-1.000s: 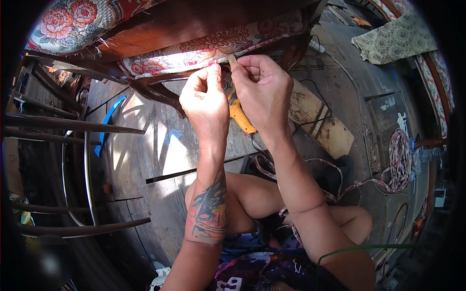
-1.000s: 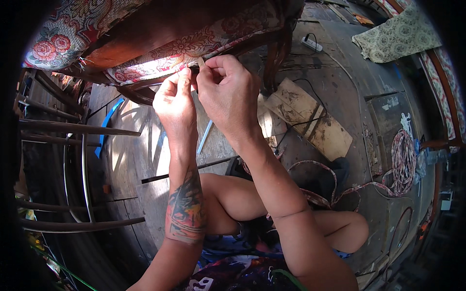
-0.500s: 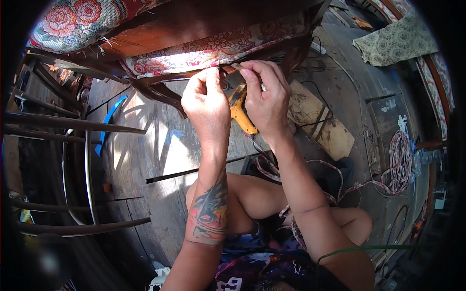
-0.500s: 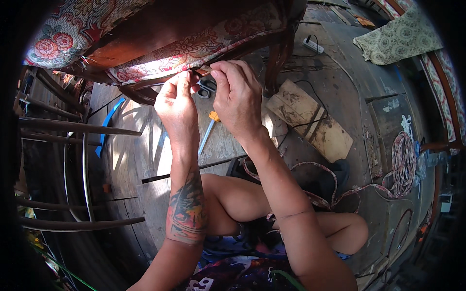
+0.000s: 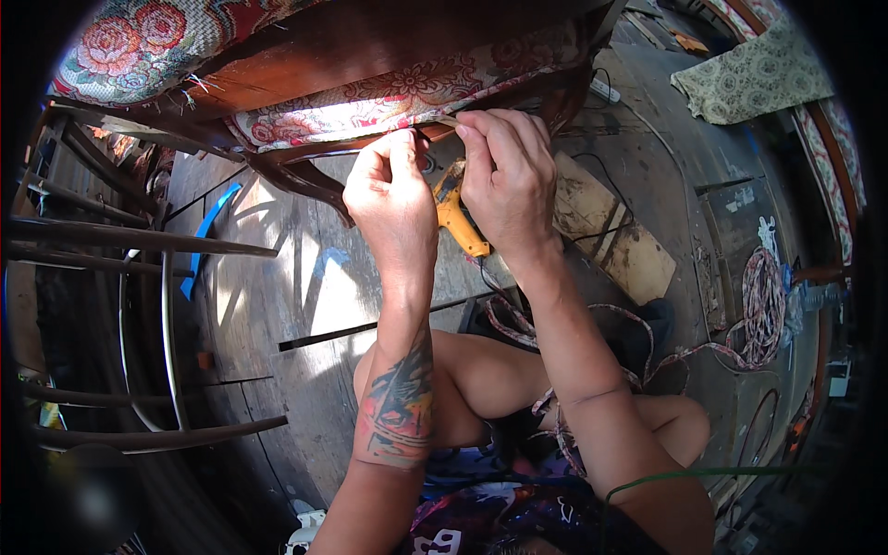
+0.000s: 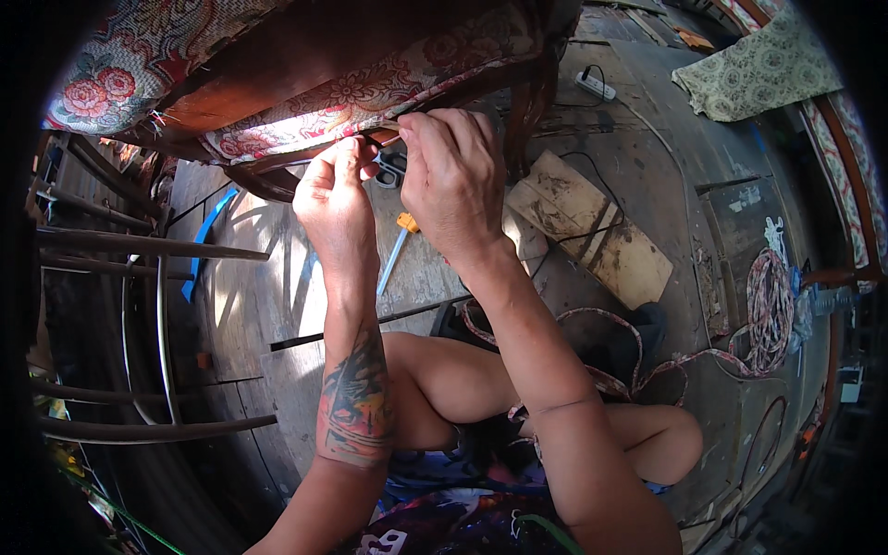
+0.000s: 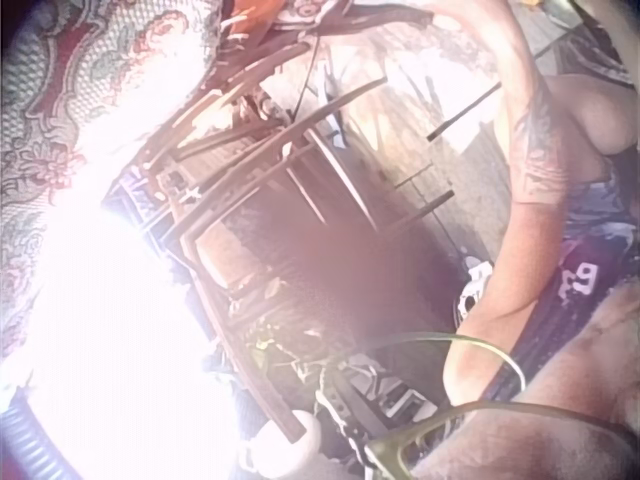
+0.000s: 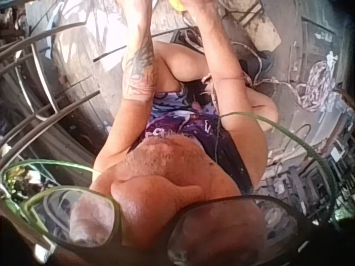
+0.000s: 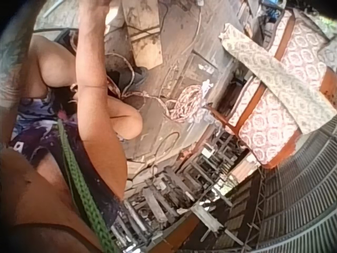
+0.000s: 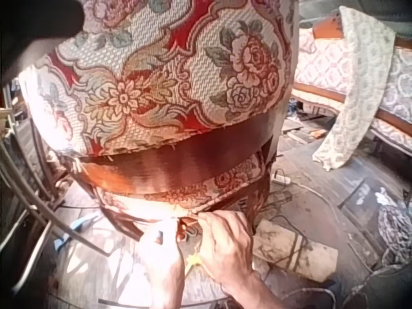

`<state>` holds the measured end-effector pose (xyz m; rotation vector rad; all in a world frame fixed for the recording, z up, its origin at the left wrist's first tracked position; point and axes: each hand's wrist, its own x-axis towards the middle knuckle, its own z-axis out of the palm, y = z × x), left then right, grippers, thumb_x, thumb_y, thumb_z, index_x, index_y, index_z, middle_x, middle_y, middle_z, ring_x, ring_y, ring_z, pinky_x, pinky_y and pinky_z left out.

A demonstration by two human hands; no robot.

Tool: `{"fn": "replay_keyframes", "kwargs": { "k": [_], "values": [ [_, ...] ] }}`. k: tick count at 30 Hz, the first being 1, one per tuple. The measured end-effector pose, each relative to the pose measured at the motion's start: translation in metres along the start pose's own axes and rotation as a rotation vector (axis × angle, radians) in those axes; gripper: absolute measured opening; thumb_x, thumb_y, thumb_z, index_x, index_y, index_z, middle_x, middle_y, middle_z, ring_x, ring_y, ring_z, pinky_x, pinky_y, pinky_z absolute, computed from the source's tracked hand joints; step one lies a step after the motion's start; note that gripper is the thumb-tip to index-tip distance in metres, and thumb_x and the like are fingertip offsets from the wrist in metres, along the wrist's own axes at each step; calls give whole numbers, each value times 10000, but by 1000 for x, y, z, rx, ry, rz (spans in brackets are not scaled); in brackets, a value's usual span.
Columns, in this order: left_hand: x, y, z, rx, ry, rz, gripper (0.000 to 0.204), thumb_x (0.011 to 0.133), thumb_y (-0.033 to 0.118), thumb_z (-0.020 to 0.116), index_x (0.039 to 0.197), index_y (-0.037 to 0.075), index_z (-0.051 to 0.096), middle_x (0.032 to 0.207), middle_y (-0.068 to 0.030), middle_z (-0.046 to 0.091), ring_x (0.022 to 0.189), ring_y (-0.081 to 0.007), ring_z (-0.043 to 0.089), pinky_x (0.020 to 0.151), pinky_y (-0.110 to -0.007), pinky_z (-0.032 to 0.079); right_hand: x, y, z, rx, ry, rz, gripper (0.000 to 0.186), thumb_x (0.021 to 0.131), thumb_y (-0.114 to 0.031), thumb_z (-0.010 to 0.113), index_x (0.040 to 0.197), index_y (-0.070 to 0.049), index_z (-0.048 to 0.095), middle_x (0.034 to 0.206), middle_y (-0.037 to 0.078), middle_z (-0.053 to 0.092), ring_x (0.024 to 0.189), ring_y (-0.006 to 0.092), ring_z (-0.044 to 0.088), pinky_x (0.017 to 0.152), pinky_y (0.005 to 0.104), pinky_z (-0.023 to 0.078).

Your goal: The recorder is applying a decorative fabric trim to the edge of a chair seat using a hot glue gun.

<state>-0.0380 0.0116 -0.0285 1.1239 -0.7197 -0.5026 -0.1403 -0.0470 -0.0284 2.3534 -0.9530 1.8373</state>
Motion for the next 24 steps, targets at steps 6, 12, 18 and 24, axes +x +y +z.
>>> {"fn": "replay_keyframes", "kwargs": {
  "k": [6, 12, 18, 24],
  "values": [
    [0, 0, 5, 7, 35, 45, 165, 1022, 49, 600, 908, -51, 664, 827, -37, 668, 754, -83, 574, 705, -248, 478, -1, -6, -5, 11, -11, 14, 118, 873, -9, 697, 989, -33, 696, 932, 93, 672, 877, 299, 633, 810, 408, 505],
    [1, 2, 7, -6, 41, 19, 169, 1022, 49, 598, 902, -48, 667, 820, -35, 668, 751, -85, 574, 698, -250, 479, 4, -8, 1, 27, -39, 22, 117, 870, -7, 696, 985, -31, 695, 925, 95, 677, 877, 299, 633, 806, 408, 501],
    [-1, 7, 3, 38, 7, -19, 174, 1041, 76, 594, 1022, -53, 708, 921, -63, 713, 812, -97, 597, 776, -247, 479, -7, 0, -20, -39, -36, 93, 89, 879, -2, 689, 964, -29, 698, 924, 99, 686, 859, 310, 639, 788, 417, 508],
    [-11, 4, 11, 70, 9, -24, 239, 1029, 109, 618, 841, -30, 668, 759, -8, 649, 698, -52, 525, 650, -225, 428, -54, 39, -79, 40, -69, 637, 104, 927, -34, 681, 1014, 11, 718, 947, 116, 702, 834, 243, 684, 750, 350, 546]
  ]
}}
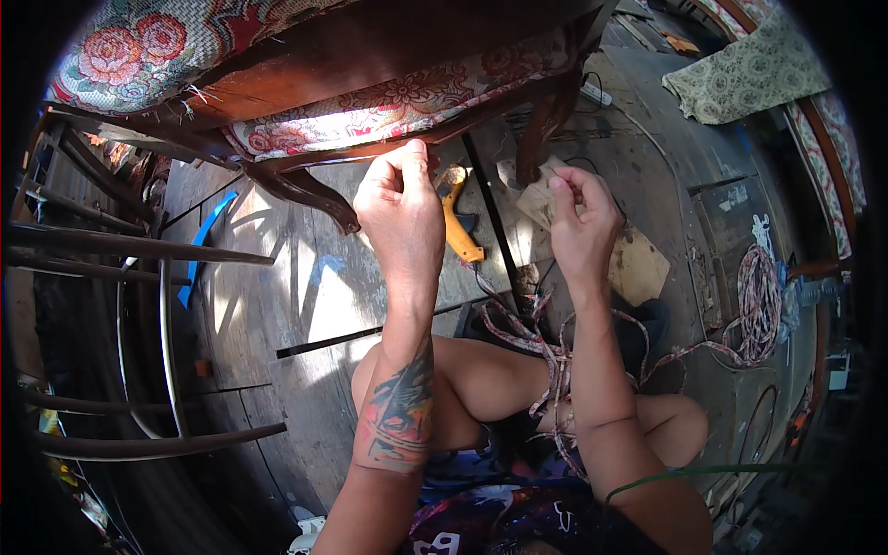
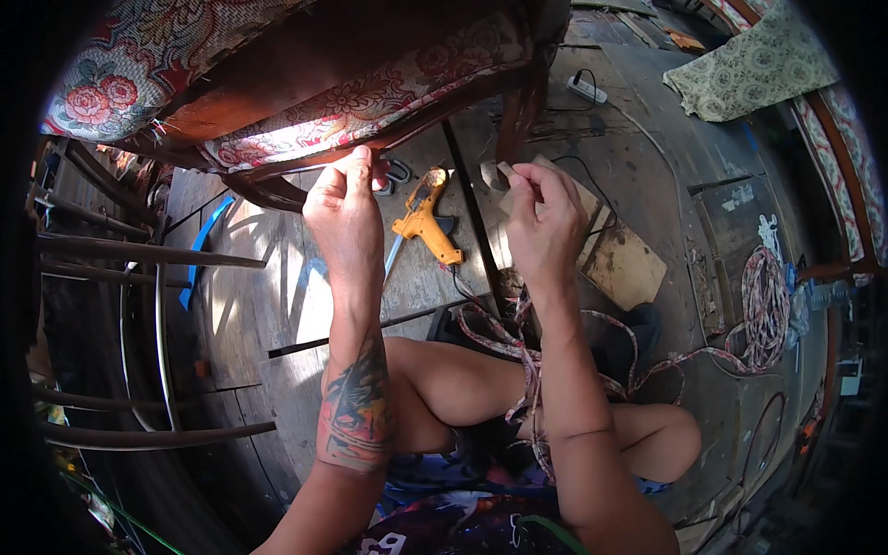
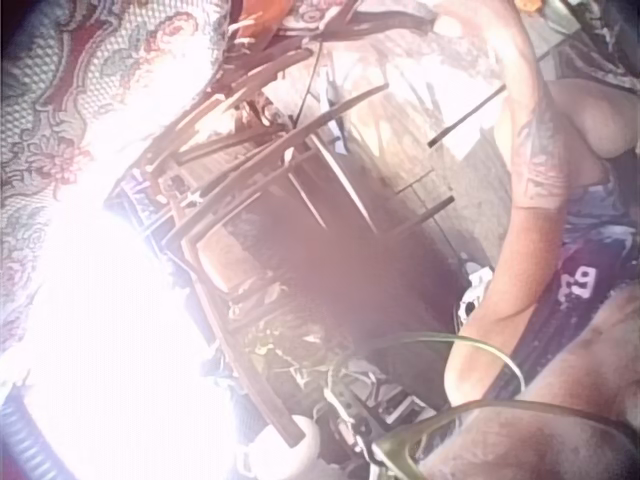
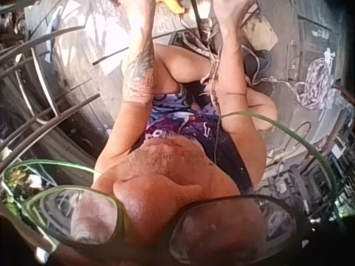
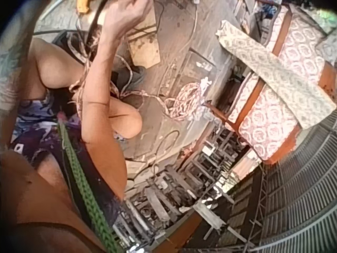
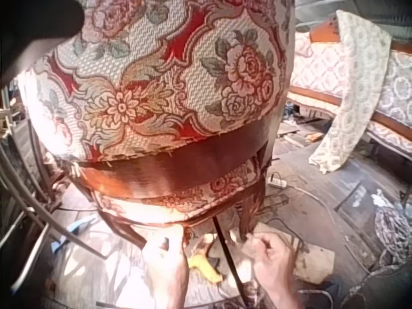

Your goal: The recorder is applying a decorative fabric trim to the edge of a chair seat using a hot glue gun.

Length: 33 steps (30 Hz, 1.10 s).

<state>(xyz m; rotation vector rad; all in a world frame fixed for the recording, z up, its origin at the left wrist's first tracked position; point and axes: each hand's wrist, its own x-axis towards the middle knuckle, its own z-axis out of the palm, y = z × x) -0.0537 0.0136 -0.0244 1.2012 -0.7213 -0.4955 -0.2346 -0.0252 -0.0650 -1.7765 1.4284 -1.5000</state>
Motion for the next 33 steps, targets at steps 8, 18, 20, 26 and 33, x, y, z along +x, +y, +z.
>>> {"fn": "replay_keyframes", "kwargs": {
  "k": [8, 18, 20, 26, 33],
  "values": [
    [2, -6, -7, -20, -256, -186, 127, 1021, 80, 624, 1016, -29, 689, 925, -69, 711, 828, -108, 614, 807, -251, 489, -16, 125, -130, -2, 154, 582, 197, 945, -96, 670, 1080, 38, 723, 905, 71, 718, 734, 143, 647, 681, 257, 525],
    [-25, -12, 4, 152, -417, -432, 215, 1053, 150, 476, 1004, 19, 640, 828, -97, 700, 764, -184, 680, 801, -291, 516, -12, 248, -258, -612, 390, 942, 319, 816, -188, 640, 1013, 25, 773, 852, 211, 758, 745, 289, 763, 649, 380, 596],
    [-24, -25, 3, 146, -412, -398, 219, 1048, 231, 519, 1011, 67, 660, 858, -56, 712, 806, -169, 696, 827, -309, 493, -14, 263, -279, -700, 267, 1134, 315, 814, -190, 640, 1030, -15, 788, 891, 220, 760, 799, 293, 767, 671, 392, 602],
    [-20, -3, 12, 142, -398, -343, 222, 1057, 196, 476, 1107, 43, 630, 892, -92, 720, 828, -195, 702, 826, -325, 520, -31, 269, -286, -1003, 62, 638, 360, 822, -251, 696, 1103, -38, 770, 1055, 221, 752, 949, 362, 743, 874, 414, 572],
    [-10, -2, -7, 72, -266, -212, 215, 1068, 191, 524, 988, 28, 640, 868, -96, 715, 783, -183, 694, 783, -323, 569, -8, 79, -148, -292, -250, 482, 403, 954, -392, 690, 1061, -11, 763, 863, 168, 755, 770, 257, 717, 713, 367, 529]
  ]
}}
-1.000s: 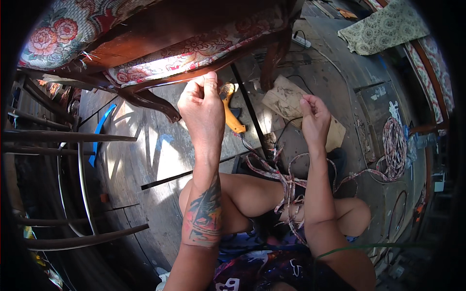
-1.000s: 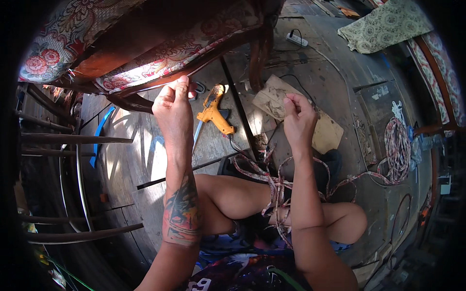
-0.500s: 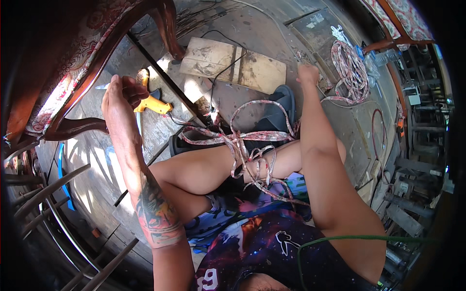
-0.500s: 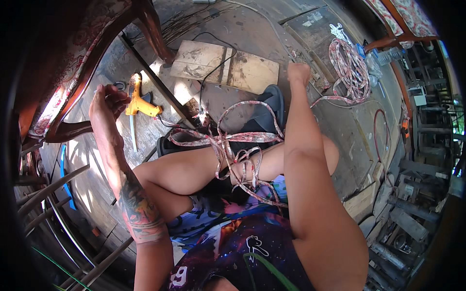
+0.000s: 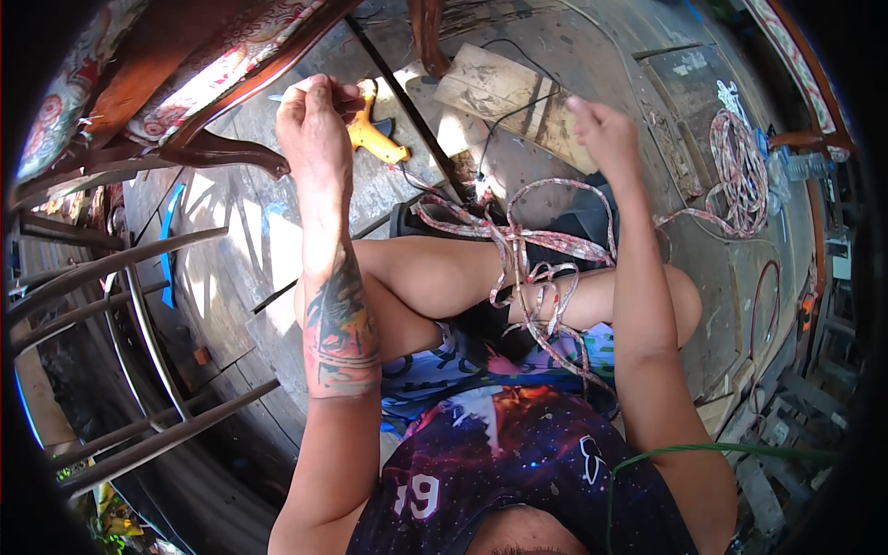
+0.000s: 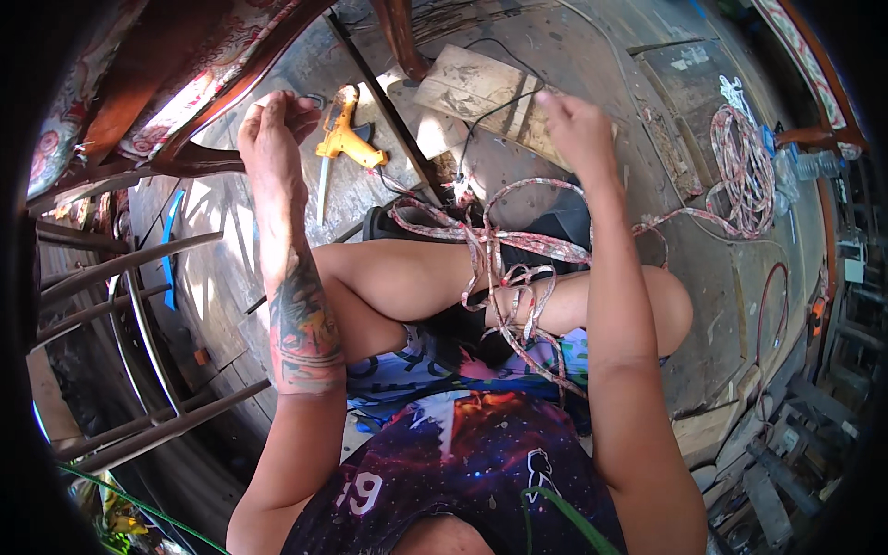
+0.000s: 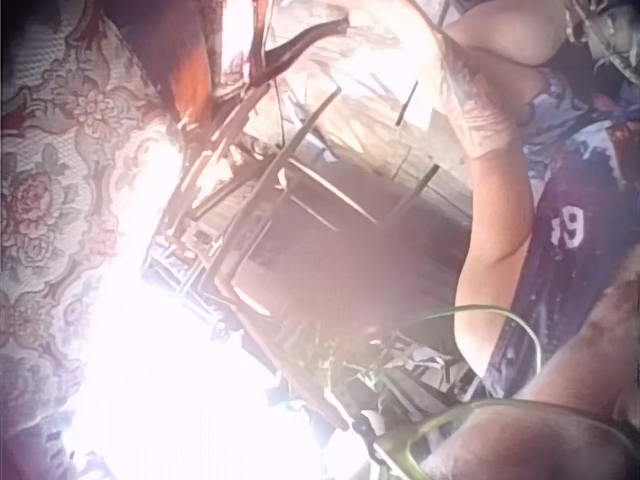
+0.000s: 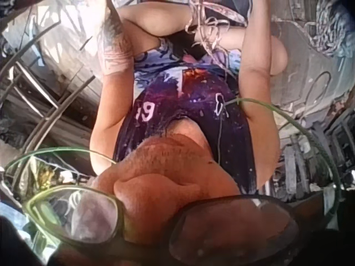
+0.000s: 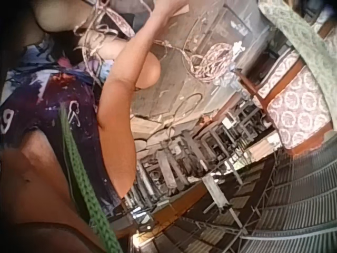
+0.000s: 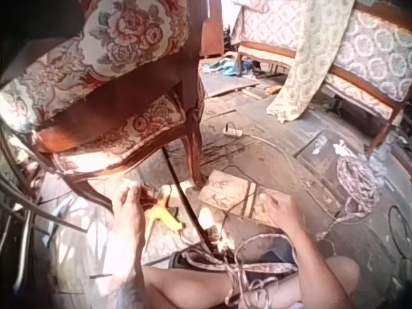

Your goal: The recorder is applying a decorative fabric trim to the edge of a chair seat using a hot glue gun.

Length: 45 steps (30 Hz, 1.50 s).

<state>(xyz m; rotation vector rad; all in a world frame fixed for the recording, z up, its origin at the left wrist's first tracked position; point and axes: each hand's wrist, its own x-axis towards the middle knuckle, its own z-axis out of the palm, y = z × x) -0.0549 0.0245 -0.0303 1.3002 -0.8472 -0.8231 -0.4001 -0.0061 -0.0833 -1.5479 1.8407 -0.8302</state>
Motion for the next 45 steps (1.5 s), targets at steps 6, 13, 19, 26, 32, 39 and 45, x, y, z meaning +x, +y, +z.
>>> {"fn": "replay_keyframes", "kwargs": {
  "k": [6, 13, 19, 26, 32, 39, 45],
  "values": [
    [-33, -21, 35, -111, -155, -56, 100, 1062, 116, 533, 1093, 41, 591, 864, -85, 697, 731, -145, 643, 706, -271, 515, -85, -2, 90, 58, -337, -210, 386, 897, -155, 727, 1228, 38, 681, 1005, 247, 734, 884, 366, 736, 821, 416, 568],
    [-45, -11, 37, -72, -175, -76, 223, 1074, 187, 529, 1075, -16, 623, 872, -79, 689, 780, -139, 639, 745, -276, 512, -148, 13, 137, 70, -211, -377, 272, 935, -160, 717, 1135, 24, 717, 983, 238, 743, 900, 351, 744, 799, 390, 577],
    [-38, -14, 36, -109, -124, 67, 158, 1011, 50, 509, 1085, -23, 628, 901, -78, 704, 773, -116, 638, 755, -263, 526, -142, 29, 125, 124, -205, -458, 189, 897, -90, 729, 1043, 29, 724, 922, 252, 727, 833, 415, 722, 739, 449, 578],
    [-37, -14, 18, -110, -54, -6, 174, 1050, 153, 613, 1068, -17, 644, 866, -32, 676, 736, -91, 625, 685, -221, 491, -142, 2, 74, 193, -158, -239, 257, 900, -47, 722, 1140, 44, 716, 939, 191, 751, 851, 294, 744, 766, 363, 578],
    [-41, 56, -22, -17, -132, 103, 160, 974, 99, 693, 1093, -8, 694, 937, -50, 719, 836, -112, 661, 803, -261, 524, -120, -13, -45, 143, 202, -196, 222, 970, -180, 714, 1028, 32, 748, 796, 96, 743, 691, 107, 653, 662, 259, 504],
    [-72, 47, -30, 142, -212, -57, 210, 997, 130, 684, 1122, -39, 699, 898, -82, 732, 838, -141, 679, 867, -280, 537, -138, 28, -108, 130, 301, -23, 305, 996, -266, 712, 967, 34, 756, 747, 12, 688, 682, 42, 569, 633, 222, 443],
    [-84, 28, -15, 228, -414, -59, 211, 1010, 142, 676, 1118, -39, 699, 944, -77, 725, 868, -127, 660, 871, -271, 525, -144, 35, -92, -64, 142, -2, 239, 941, -197, 728, 1067, 3, 763, 780, 94, 742, 685, 111, 663, 638, 281, 512]
  ]
}}
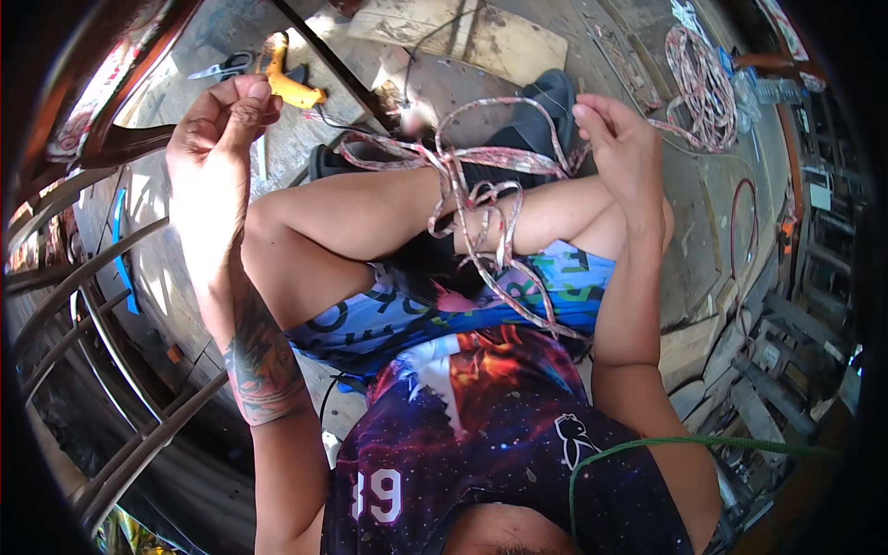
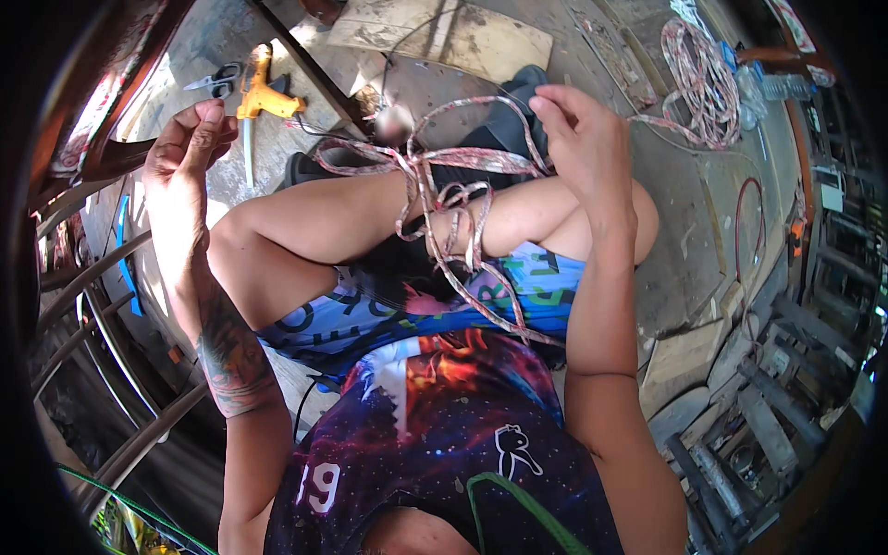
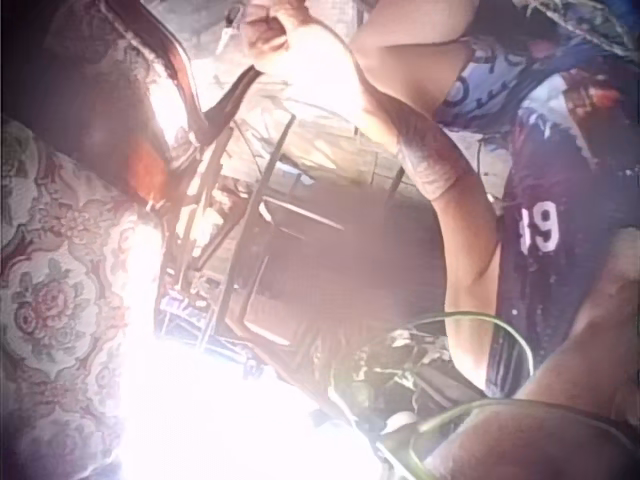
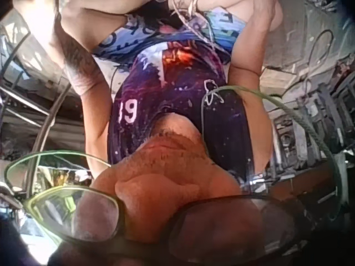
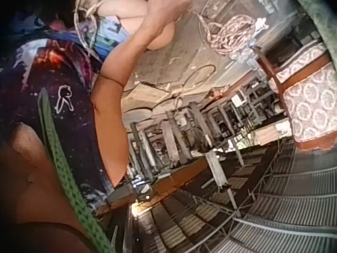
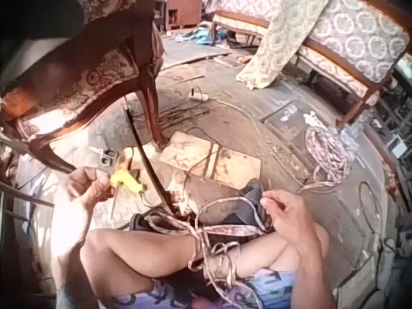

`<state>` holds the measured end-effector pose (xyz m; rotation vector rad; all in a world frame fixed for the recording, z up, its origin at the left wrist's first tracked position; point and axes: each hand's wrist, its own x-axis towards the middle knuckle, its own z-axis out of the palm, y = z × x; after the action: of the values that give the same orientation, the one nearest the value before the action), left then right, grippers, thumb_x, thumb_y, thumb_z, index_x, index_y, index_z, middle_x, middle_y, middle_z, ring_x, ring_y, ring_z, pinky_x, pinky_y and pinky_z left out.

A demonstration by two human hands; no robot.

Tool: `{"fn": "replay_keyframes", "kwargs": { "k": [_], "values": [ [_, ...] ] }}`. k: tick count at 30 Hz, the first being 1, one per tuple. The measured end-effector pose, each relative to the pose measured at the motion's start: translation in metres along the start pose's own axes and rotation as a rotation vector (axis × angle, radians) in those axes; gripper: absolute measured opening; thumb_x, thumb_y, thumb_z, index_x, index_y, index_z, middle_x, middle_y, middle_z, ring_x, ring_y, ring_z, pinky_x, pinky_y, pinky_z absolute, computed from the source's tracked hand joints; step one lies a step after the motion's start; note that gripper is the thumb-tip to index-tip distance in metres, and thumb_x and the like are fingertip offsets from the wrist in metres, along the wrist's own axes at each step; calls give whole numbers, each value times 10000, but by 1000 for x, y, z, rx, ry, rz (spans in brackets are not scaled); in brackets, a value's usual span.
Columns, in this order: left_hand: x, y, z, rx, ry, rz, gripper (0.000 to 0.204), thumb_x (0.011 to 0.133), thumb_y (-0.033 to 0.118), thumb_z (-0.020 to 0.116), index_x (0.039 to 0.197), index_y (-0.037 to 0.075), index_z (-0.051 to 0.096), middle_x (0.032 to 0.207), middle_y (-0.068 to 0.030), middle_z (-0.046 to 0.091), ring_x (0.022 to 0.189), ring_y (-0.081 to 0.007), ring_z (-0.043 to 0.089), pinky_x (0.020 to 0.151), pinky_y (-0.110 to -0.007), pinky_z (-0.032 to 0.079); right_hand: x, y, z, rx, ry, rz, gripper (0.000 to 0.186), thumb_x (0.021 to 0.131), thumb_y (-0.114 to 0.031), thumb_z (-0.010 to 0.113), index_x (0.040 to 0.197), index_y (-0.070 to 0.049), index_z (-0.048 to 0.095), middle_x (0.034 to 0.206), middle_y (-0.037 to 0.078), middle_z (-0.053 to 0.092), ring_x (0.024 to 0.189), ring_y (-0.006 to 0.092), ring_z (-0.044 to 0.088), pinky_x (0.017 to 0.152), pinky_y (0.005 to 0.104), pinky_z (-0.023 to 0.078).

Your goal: The recorder is applying a decorative fabric trim to the edge of a chair seat using a hot glue gun.

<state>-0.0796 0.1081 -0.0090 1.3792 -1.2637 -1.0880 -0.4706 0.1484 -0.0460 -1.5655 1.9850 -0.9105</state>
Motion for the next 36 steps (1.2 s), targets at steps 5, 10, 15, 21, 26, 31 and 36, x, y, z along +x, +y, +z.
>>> {"fn": "replay_keyframes", "kwargs": {
  "k": [5, 10, 15, 21, 26, 31, 36],
  "values": [
    [-26, -10, 18, 67, -50, -70, 188, 1012, 159, 682, 1083, -13, 709, 878, -55, 712, 827, -91, 634, 792, -226, 482, -1, -19, -31, 95, 82, 2, 236, 984, -173, 718, 1101, 30, 741, 881, 32, 723, 762, 66, 639, 718, 218, 510],
    [-46, -12, 52, 242, -83, -177, 203, 994, 212, 719, 926, 20, 723, 717, -19, 666, 657, -66, 584, 666, -218, 453, -10, -10, -44, 67, 99, 9, 323, 956, -288, 745, 975, 34, 758, 728, 27, 691, 667, 60, 581, 604, 238, 450],
    [-58, -16, 70, 284, -50, -84, 227, 985, 192, 713, 907, -21, 721, 675, -33, 666, 636, -45, 571, 576, -229, 436, -39, -8, -1, 45, -169, -157, 210, 944, -182, 707, 997, 18, 740, 787, 177, 723, 691, 296, 692, 667, 373, 514],
    [-108, -39, 114, 1076, -364, 138, 392, 933, 421, 691, 1104, 69, 675, 673, -192, 682, 638, -357, 707, 613, -437, 565, -57, -14, 1, -16, -374, -26, 216, 942, -191, 681, 982, 16, 725, 829, 250, 682, 751, 425, 661, 698, 449, 506],
    [-114, -98, 140, 1605, -133, 754, 153, 1003, 253, 559, 1008, 131, 652, 584, -10, 576, 525, -230, 655, 504, -406, 525, -59, 15, 1, -57, -568, -110, 239, 935, -199, 666, 935, 36, 713, 827, 266, 669, 762, 440, 637, 701, 477, 486],
    [-86, -65, 120, 1197, -386, 247, 168, 957, 294, 627, 931, 130, 656, 722, -176, 694, 719, -369, 724, 654, -487, 579, -46, 16, -31, 285, -541, 42, 234, 950, -174, 655, 982, 47, 727, 732, 129, 680, 675, 175, 672, 622, 330, 531],
    [-89, -10, 101, 915, -535, 39, 209, 924, 264, 675, 966, 59, 691, 722, -160, 687, 646, -317, 699, 631, -407, 532, -67, 13, -57, 274, -607, 171, 227, 955, -158, 644, 1028, 39, 730, 731, 81, 689, 599, 121, 654, 556, 264, 516]
  ]
}}
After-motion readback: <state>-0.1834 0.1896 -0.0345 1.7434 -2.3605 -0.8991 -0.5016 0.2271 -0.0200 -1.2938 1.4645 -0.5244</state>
